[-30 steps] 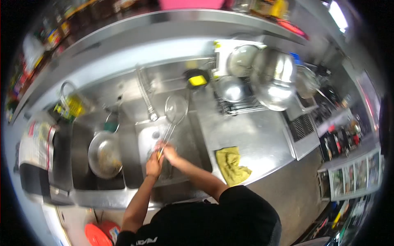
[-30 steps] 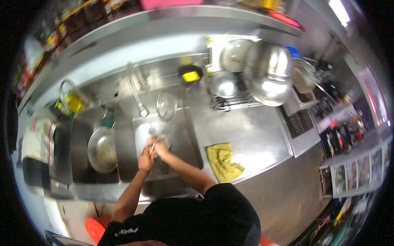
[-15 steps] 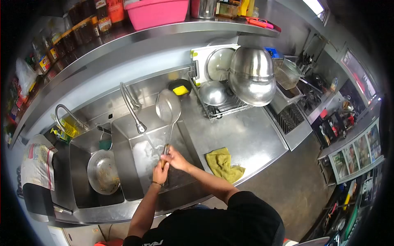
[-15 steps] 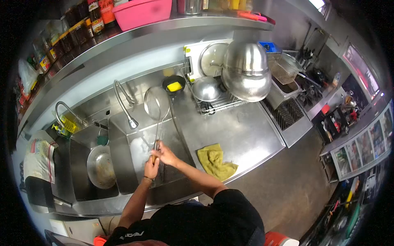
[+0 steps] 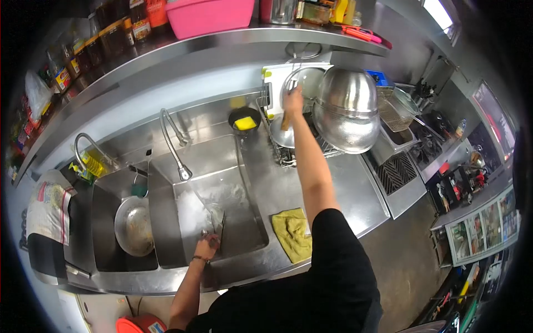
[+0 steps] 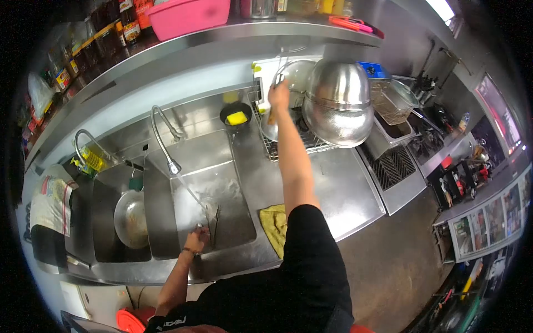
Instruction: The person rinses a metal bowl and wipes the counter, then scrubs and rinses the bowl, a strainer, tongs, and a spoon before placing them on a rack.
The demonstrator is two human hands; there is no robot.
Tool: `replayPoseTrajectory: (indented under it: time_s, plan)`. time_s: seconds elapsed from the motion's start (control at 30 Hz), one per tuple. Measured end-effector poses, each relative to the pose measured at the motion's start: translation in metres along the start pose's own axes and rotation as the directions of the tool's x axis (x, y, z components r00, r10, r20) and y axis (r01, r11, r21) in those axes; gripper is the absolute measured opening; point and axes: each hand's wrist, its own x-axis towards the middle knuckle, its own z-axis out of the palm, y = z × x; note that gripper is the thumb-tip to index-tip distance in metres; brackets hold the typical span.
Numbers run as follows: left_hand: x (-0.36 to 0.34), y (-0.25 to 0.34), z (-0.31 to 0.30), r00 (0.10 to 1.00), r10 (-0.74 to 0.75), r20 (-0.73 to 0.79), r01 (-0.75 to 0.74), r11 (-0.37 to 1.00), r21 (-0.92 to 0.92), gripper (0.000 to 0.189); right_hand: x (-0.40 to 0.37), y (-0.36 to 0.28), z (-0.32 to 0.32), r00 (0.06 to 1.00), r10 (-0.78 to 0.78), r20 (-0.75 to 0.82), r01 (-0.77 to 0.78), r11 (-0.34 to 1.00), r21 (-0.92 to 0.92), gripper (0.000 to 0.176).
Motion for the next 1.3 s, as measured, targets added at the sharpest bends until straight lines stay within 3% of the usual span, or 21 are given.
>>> replayPoseTrajectory:
  time_s: [0.03, 0.17, 0.2, 0.23, 0.33, 0.37, 0.4, 0.47, 0.5, 0.53, 0.6, 0.73, 0.83, 0.9, 0.93, 1.0, 1.03, 1.1, 1.13, 1.2, 1.3]
  plan:
    - [-0.004, 0.007, -0.007, 1.0, -0.003, 0.028, 0.002, 1.0, 0.015, 0.025, 0.002, 0.005, 0.0, 0.999, -0.027, -0.026, 0.026, 0.999, -0.048, 0.043]
    - [-0.012, -0.001, -0.013, 0.989, -0.145, 0.005, 0.145, 0.988, 0.046, 0.024, -0.01, 0.039, 0.009, 0.979, 0.202, 0.013, -0.2, 0.974, -0.109, 0.038]
    - [-0.012, -0.009, -0.015, 0.969, -0.222, 0.108, 0.203, 0.966, 0.159, 0.025, -0.015, 0.051, 0.015, 0.967, 0.252, 0.017, -0.25, 0.964, -0.09, 0.037]
    - [-0.013, -0.006, -0.017, 0.992, -0.107, 0.066, 0.102, 0.992, 0.077, 0.026, -0.022, 0.061, 0.02, 0.972, 0.236, 0.017, -0.233, 0.968, -0.094, 0.038]
    - [-0.011, 0.003, -0.024, 0.97, -0.214, 0.116, 0.191, 0.965, 0.179, 0.027, -0.032, 0.09, 0.031, 0.981, 0.195, -0.01, -0.193, 0.964, -0.183, 0.047]
    - [-0.011, -0.009, -0.016, 0.987, -0.14, 0.076, 0.125, 0.976, 0.181, 0.027, -0.031, 0.107, 0.038, 0.996, 0.092, -0.023, -0.095, 0.973, -0.21, 0.059]
    - [-0.011, 0.004, -0.021, 0.972, -0.207, 0.114, 0.183, 0.964, 0.193, 0.026, -0.04, 0.099, 0.033, 0.999, 0.05, -0.02, -0.053, 0.967, -0.248, 0.07]
    - [-0.006, 0.004, -0.021, 0.944, -0.277, 0.177, 0.25, 0.955, 0.161, 0.028, -0.051, 0.104, 0.039, 0.963, -0.249, -0.1, 0.183, 0.882, -0.433, 0.078]
    - [-0.003, -0.005, -0.017, 0.939, -0.28, 0.198, 0.261, 0.959, 0.115, 0.029, -0.057, 0.084, 0.028, 0.998, -0.032, -0.059, 0.013, 0.955, -0.296, 0.079]
    - [-0.001, -0.012, -0.013, 0.934, -0.296, 0.201, 0.277, 0.954, 0.118, 0.029, -0.065, 0.075, 0.023, 0.999, 0.001, -0.05, -0.015, 0.955, -0.298, 0.078]
    - [0.005, -0.027, -0.004, 0.925, -0.32, 0.206, 0.254, 0.921, 0.294, 0.031, -0.078, 0.068, 0.017, 0.999, -0.008, -0.037, -0.004, 0.949, -0.314, 0.075]
    - [0.024, -0.056, 0.013, 0.878, -0.408, 0.251, 0.294, 0.872, 0.391, 0.032, -0.095, 0.072, 0.011, 1.0, -0.021, -0.017, 0.013, 0.93, -0.368, 0.076]
    - [0.053, -0.072, 0.017, 0.764, -0.535, 0.362, 0.346, 0.812, 0.47, 0.034, -0.118, 0.055, -0.009, 0.998, 0.026, 0.054, -0.004, 0.923, -0.385, 0.077]
    - [0.072, -0.086, 0.028, 0.527, -0.714, 0.46, 0.431, 0.692, 0.58, 0.038, -0.125, 0.054, -0.018, 0.993, -0.102, 0.065, 0.12, 0.891, -0.437, 0.072]
    - [0.08, -0.096, 0.036, 0.531, -0.706, 0.468, 0.425, 0.7, 0.574, 0.038, -0.131, 0.051, -0.023, 0.992, -0.107, 0.062, 0.123, 0.887, -0.446, 0.072]
    - [0.092, -0.12, 0.057, 0.554, -0.744, 0.374, 0.437, 0.642, 0.63, 0.04, -0.152, 0.039, -0.038, 0.935, -0.334, 0.119, 0.35, 0.814, -0.464, 0.059]
    - [0.094, -0.133, 0.071, 0.556, -0.734, 0.389, 0.429, 0.655, 0.622, 0.04, -0.167, 0.03, -0.045, 0.938, -0.285, 0.197, 0.345, 0.81, -0.474, 0.054]
    - [0.104, -0.146, 0.099, 0.5, -0.781, 0.374, 0.623, 0.624, 0.471, 0.04, -0.19, 0.024, -0.05, 0.942, -0.224, 0.251, 0.332, 0.749, -0.574, 0.047]
    - [0.111, -0.139, 0.103, 0.529, -0.751, 0.395, 0.594, 0.66, 0.459, 0.04, -0.199, 0.037, -0.048, 0.953, -0.211, 0.217, 0.303, 0.687, -0.66, 0.046]
    - [0.108, -0.12, 0.108, 0.537, -0.715, 0.448, 0.573, 0.699, 0.428, 0.042, -0.206, 0.053, -0.048, 0.972, -0.165, 0.167, 0.232, 0.788, -0.57, 0.047]
    - [0.096, -0.121, 0.113, 0.567, -0.677, 0.468, 0.495, 0.735, 0.464, 0.047, -0.214, 0.045, -0.053, 0.969, -0.19, 0.158, 0.246, 0.711, -0.658, 0.055]
